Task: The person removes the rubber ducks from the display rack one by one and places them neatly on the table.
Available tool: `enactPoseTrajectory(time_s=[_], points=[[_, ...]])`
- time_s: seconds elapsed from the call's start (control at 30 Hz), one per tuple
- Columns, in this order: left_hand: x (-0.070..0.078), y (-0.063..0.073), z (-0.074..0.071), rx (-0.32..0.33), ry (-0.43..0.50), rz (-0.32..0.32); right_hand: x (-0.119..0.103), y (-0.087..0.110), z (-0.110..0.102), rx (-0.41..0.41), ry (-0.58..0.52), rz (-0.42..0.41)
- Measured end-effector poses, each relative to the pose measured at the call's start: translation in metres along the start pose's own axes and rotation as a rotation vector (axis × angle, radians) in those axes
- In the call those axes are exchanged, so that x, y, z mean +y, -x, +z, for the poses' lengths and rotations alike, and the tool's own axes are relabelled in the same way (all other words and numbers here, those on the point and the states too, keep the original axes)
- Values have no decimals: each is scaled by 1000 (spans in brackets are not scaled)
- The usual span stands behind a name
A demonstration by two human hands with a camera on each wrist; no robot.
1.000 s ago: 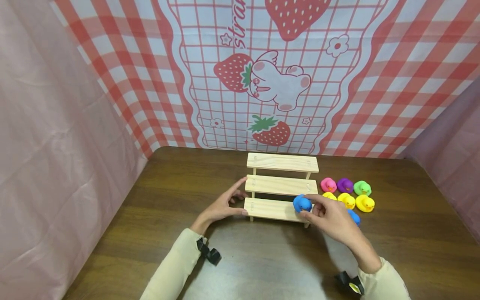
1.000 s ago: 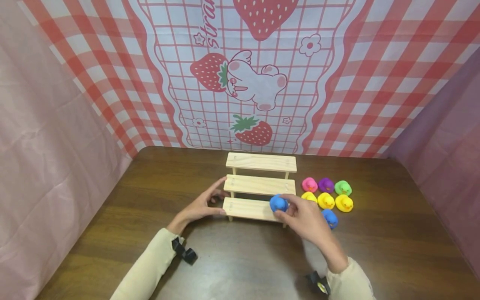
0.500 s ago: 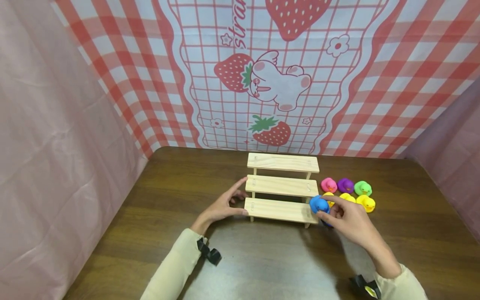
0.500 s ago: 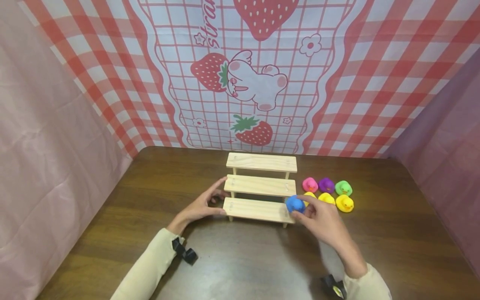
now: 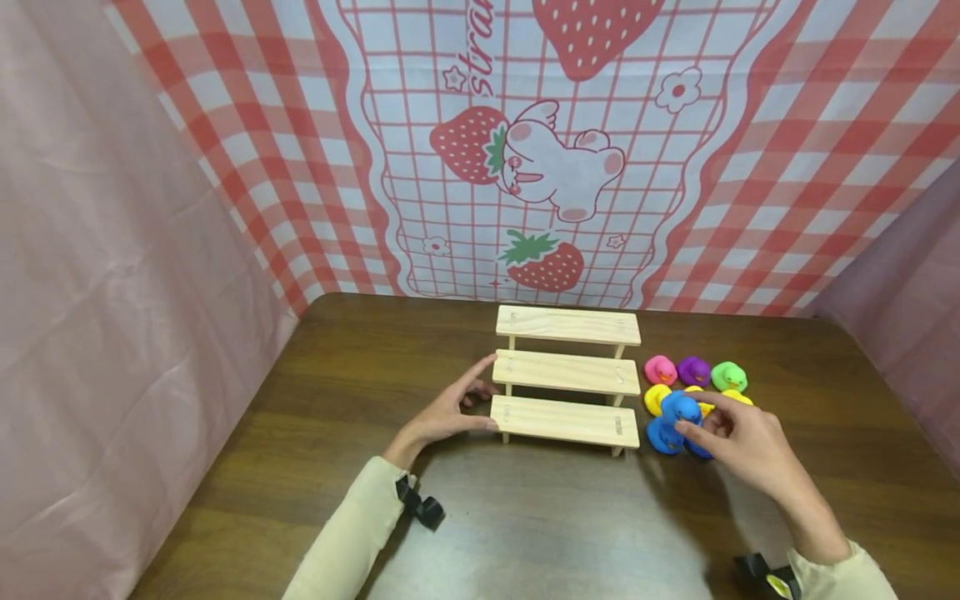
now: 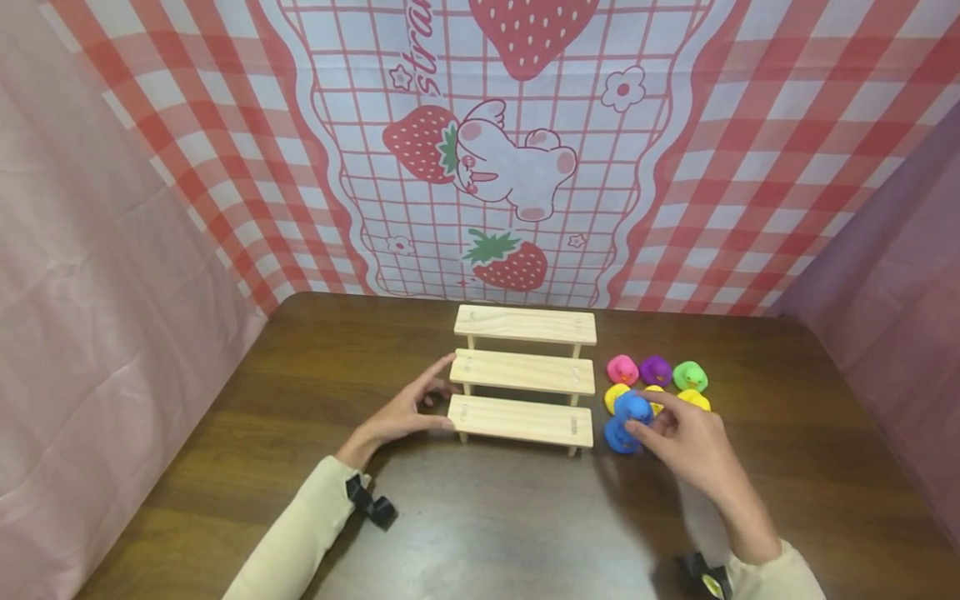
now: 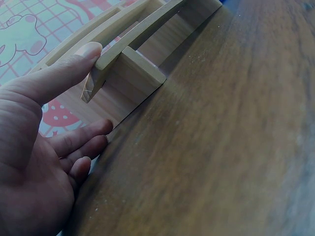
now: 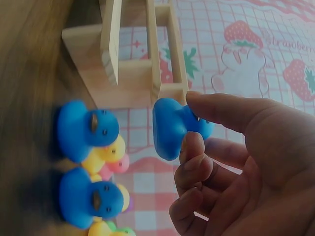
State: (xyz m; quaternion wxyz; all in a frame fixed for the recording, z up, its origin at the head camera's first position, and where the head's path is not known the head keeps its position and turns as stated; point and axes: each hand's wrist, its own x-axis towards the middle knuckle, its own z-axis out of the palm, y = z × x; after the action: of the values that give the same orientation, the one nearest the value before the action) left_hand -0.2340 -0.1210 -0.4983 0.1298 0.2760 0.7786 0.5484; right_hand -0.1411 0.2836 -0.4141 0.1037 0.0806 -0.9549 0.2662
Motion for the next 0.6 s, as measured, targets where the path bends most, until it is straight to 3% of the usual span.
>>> enactPoseTrajectory(time_s=[0.6], points=[[-2, 0, 0, 4, -16, 3, 49, 12, -23, -22, 32, 116]])
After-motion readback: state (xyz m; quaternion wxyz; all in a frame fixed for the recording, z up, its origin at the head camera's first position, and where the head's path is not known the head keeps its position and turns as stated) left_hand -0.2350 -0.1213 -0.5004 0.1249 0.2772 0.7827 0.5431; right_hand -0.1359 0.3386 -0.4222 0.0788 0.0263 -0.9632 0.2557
